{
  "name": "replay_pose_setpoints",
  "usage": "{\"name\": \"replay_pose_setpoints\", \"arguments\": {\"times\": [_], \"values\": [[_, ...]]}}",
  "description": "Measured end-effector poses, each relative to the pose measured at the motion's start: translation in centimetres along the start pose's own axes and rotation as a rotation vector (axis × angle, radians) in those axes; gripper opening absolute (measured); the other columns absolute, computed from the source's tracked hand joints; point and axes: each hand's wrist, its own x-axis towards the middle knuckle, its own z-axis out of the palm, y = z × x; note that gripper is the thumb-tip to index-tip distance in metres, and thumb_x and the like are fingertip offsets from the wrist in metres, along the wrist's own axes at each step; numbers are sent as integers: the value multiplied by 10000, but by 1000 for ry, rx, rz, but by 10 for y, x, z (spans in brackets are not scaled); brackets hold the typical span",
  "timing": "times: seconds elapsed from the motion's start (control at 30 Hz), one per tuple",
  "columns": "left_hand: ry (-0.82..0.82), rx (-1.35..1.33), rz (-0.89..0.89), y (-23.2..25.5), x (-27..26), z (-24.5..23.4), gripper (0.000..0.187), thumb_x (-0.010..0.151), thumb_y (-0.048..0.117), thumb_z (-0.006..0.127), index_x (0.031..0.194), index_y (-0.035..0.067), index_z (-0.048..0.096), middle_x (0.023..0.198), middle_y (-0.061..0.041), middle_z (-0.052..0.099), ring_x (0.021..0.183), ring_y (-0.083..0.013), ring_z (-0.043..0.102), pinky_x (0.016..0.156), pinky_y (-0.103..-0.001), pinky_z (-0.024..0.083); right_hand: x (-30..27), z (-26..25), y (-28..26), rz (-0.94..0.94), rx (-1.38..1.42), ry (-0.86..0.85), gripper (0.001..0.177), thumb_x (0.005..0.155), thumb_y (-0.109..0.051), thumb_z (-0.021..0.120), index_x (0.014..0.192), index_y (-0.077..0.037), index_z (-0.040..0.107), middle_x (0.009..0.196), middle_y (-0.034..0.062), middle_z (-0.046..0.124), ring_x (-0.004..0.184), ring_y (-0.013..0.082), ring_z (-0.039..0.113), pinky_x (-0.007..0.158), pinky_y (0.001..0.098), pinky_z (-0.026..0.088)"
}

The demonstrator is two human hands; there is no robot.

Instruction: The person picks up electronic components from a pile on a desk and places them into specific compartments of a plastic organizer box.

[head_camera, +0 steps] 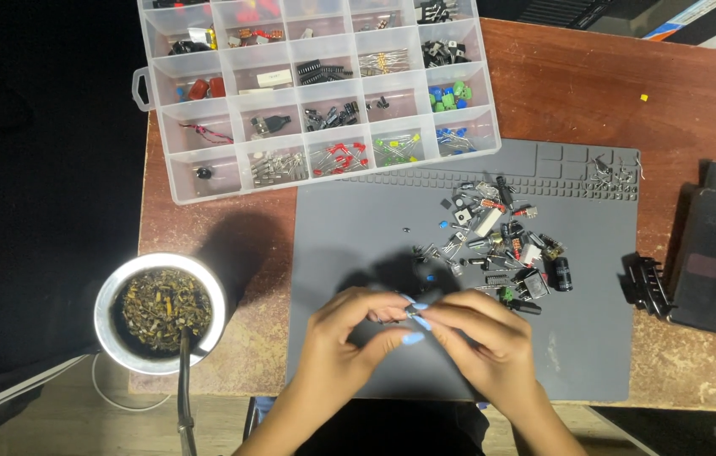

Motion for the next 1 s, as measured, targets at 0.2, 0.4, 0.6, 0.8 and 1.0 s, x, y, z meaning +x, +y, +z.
{"name": "replay_pose_setpoints", "arguments": {"times": [0.2, 0.4, 0.6, 0.8, 1.0], "values": [[69, 181, 186, 7, 0, 2, 215, 885, 173, 848, 1064, 91, 761, 989, -22, 792, 827, -177, 721, 817, -294, 562, -2, 0, -5, 23, -59, 58, 87, 928, -61, 744, 1009, -45, 772, 912, 64, 717, 755, 151, 668, 727, 244, 531], [112, 234, 196, 10, 0, 7, 153, 921, 143, 814, 1065, 103, 781, 950, -10, 785, 805, -169, 727, 797, -292, 575, 2, -2, -14, -176, -121, 89, 115, 950, 9, 695, 1055, -11, 737, 971, 115, 701, 785, 223, 659, 754, 322, 536], [145, 184, 173, 8, -4, 9, 108, 949, 111, 774, 1057, 110, 784, 948, -6, 788, 792, -155, 722, 784, -272, 561, -5, 2, -6, -145, -88, 98, 227, 908, -23, 788, 1127, -30, 727, 1014, 115, 711, 805, 208, 669, 766, 308, 550], [184, 132, 138, 11, -3, 12, 73, 939, 91, 778, 1011, 97, 782, 910, -22, 785, 766, -165, 723, 773, -282, 562, -3, 7, -3, -224, -162, 133, 179, 908, -8, 780, 1080, 10, 734, 954, 119, 671, 746, 231, 626, 729, 339, 528], [148, 179, 94, 16, -2, 10, 22, 963, 153, 752, 964, 139, 769, 871, 19, 760, 753, -155, 682, 780, -301, 457, -1, 4, -8, -281, -157, 132, 187, 910, 9, 775, 1093, 5, 733, 927, 122, 636, 716, 247, 571, 685, 336, 507]]}}
